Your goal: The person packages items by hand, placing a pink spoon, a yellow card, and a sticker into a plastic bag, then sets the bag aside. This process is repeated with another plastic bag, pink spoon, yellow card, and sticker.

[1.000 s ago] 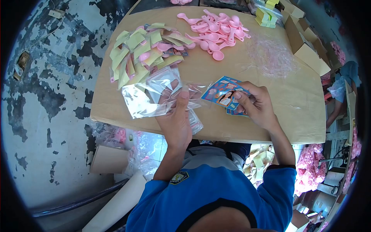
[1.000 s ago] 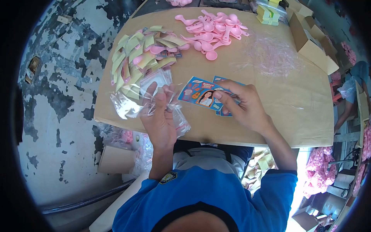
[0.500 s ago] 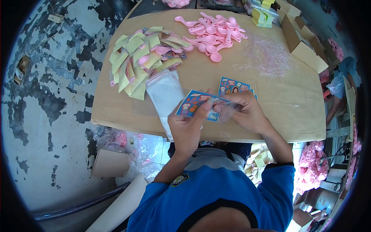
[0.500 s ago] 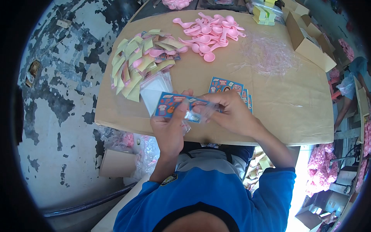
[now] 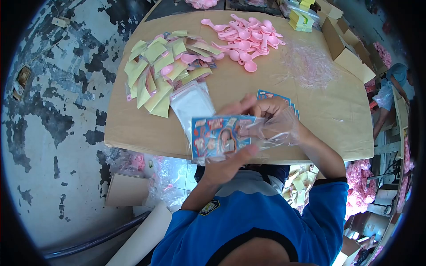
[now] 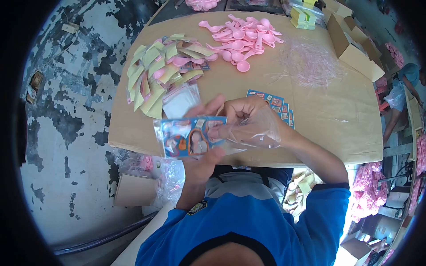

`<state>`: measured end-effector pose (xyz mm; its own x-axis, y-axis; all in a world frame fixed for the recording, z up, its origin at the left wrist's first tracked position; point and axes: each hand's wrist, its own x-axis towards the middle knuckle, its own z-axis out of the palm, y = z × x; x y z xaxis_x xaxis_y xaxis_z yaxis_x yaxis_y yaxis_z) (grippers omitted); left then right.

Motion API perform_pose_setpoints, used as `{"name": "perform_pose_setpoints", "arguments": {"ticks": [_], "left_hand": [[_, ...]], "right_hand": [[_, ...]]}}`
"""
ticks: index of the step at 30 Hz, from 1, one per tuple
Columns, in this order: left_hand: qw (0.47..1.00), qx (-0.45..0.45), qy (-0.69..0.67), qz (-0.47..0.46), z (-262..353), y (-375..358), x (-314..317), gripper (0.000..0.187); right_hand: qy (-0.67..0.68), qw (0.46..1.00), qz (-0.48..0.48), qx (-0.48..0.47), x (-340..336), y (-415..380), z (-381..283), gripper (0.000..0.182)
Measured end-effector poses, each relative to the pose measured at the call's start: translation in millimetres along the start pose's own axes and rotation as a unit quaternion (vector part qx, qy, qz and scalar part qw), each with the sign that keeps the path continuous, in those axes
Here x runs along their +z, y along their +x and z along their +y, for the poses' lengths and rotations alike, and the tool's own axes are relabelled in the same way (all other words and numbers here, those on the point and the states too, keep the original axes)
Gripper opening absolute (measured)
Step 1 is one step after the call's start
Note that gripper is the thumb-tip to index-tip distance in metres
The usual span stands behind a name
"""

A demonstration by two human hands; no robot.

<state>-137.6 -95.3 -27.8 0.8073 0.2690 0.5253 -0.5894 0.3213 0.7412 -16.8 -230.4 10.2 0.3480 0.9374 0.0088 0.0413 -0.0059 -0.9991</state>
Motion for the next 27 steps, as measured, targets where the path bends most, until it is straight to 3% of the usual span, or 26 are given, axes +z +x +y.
{"name": "perform_pose_setpoints", "arguments": {"ticks": [2,5,7,10,13,16,19,22,23,27], "left_hand": [[0.994,0.075,0.041,-0.061,-9.6,0.7,-11.6,0.063],[0.992,0.116,-0.039,0.018,-5.4,0.7,-22.1,0.06],[0.987,0.109,-0.07,0.092,4.4,1.3,-27.5,0.06],[0.981,0.096,-0.065,0.157,9.0,-0.4,-31.9,0.06],[0.982,0.081,-0.046,0.164,9.8,-0.5,-33.0,0.063],[0.981,0.055,-0.088,0.165,3.3,1.7,-35.5,0.064],[0.979,0.048,-0.093,0.175,6.8,6.7,-37.4,0.062],[0.971,0.03,-0.117,0.204,9.8,12.5,-37.4,0.062],[0.971,0.034,-0.123,0.203,10.4,13.9,-37.1,0.063],[0.97,0.047,-0.122,0.205,13.0,19.4,-33.4,0.064]], "right_hand": [[-0.055,0.994,-0.077,-0.047,-15.7,7.0,18.1,0.02],[-0.224,0.969,-0.019,-0.107,-31.0,29.4,-7.7,0.019],[-0.36,0.919,0.13,-0.09,-69.9,52.8,4.2,0.016],[-0.513,0.842,0.165,-0.044,-109.7,68.7,16.1,0.019],[-0.637,0.754,0.134,-0.087,-122.7,74.3,41.0,0.02],[-0.613,0.771,0.145,-0.094,-119.9,79.6,40.3,0.022],[-0.546,0.777,0.231,-0.213,-110.2,81.2,27.3,0.02],[-0.312,0.915,0.228,-0.119,-95.0,67.8,1.9,0.021],[-0.286,0.929,0.188,-0.139,-98.1,65.3,4.1,0.024],[-0.109,0.988,0.09,-0.055,-66.9,47.3,-23.9,0.022]]}}
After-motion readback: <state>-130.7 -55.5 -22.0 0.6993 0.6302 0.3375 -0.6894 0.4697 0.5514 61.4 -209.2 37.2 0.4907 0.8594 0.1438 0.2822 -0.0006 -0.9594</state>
